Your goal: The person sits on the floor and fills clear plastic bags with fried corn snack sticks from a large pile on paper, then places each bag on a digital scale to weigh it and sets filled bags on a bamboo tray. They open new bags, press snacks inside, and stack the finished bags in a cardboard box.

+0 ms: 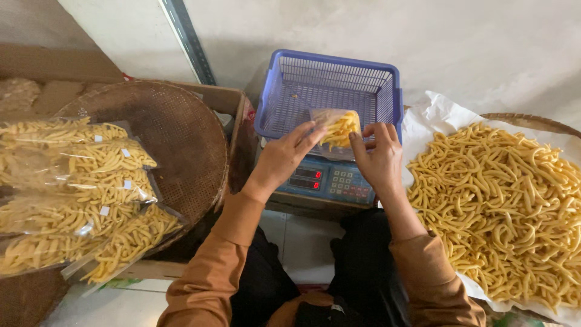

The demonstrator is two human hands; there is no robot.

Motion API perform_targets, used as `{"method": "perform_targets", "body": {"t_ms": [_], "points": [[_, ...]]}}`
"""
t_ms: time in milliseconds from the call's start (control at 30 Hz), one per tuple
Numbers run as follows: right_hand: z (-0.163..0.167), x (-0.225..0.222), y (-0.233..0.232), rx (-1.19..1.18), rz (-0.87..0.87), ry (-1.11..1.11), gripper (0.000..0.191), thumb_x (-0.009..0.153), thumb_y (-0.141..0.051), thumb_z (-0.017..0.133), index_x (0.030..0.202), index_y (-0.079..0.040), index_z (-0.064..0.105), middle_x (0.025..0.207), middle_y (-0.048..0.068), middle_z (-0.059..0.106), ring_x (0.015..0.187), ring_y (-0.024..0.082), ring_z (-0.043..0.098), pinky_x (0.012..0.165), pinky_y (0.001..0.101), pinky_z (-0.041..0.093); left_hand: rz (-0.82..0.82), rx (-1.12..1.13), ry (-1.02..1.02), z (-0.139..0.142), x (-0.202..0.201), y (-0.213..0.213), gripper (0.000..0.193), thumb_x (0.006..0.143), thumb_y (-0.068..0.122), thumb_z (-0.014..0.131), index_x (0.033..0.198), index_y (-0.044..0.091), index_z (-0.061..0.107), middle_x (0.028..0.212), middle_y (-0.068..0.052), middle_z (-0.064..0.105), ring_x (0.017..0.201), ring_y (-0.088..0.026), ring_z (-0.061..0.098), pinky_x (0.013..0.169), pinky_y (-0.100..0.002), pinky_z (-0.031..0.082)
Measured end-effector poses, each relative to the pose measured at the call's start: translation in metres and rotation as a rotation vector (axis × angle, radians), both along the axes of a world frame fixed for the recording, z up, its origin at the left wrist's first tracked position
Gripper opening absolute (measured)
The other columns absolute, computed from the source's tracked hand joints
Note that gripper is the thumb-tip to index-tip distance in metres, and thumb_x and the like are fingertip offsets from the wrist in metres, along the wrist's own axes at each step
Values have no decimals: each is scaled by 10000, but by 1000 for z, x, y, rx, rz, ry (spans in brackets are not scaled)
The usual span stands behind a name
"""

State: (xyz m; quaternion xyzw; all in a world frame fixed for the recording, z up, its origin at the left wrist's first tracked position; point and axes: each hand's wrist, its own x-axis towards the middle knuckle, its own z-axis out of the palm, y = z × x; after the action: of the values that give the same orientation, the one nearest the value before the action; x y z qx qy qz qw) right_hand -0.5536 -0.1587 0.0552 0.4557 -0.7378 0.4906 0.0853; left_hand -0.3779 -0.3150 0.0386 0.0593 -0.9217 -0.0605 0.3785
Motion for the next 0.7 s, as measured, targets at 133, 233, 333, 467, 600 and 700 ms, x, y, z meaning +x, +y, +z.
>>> {"method": "perform_targets", "body": {"t_ms": [133, 233, 333, 467, 600, 700], "points": [[0, 0, 5, 11, -8, 14, 412, 933, -163, 831, 1183, 37, 571, 1150, 183, 617, 748, 218, 730, 597, 290, 552, 6, 95, 63, -11, 2, -7, 598, 954, -27, 608, 1493, 186, 461, 1405, -101, 616, 1085, -306, 715, 812, -365, 611], [-9, -5, 17, -38, -27, 7, 462, 935, -108, 831, 1270, 33, 546, 1220, 189, 613, 781, 207, 724, 598, 278, 550, 45, 129, 323, -31, 5, -14, 512, 1027, -11, 631, 1474, 144, 433, 1404, -101, 602, 1127, -317, 713, 894, -360, 619], [-30, -16, 41, -123, -28, -116, 386, 1014, -24, 762, 1303, 35, 512, 1283, 162, 601, 842, 157, 719, 617, 250, 567, 119, 366, 481, -61, 18, -17, 439, 1051, -31, 615, 1444, 83, 456, 1367, -145, 615, 1063, -267, 746, 886, -349, 626], [-70, -36, 91, -184, -131, -345, 335, 1073, -17, 696, 1333, 14, 487, 1254, 124, 593, 856, 148, 701, 632, 232, 565, 236, 644, 656, -100, 36, -23, 495, 1041, -29, 602, 1475, 31, 372, 1349, -188, 613, 1016, -218, 734, 859, -325, 620], [-100, -61, 152, -210, -191, -369, 305, 1114, -1, 661, 1349, 7, 466, 1272, 126, 569, 898, 155, 690, 663, 238, 598, 191, 770, 772, -116, 43, -34, 539, 1069, -33, 585, 1524, 69, 313, 1359, -187, 575, 1032, -229, 715, 935, -335, 599], [-113, -68, 195, -171, -343, -403, 241, 1133, 1, 646, 1286, 25, 460, 1257, 138, 591, 924, 173, 717, 666, 247, 605, 189, 832, 804, -118, 41, -35, 544, 1073, -34, 586, 1530, 75, 312, 1364, -185, 569, 1045, -225, 707, 961, -336, 600]]}}
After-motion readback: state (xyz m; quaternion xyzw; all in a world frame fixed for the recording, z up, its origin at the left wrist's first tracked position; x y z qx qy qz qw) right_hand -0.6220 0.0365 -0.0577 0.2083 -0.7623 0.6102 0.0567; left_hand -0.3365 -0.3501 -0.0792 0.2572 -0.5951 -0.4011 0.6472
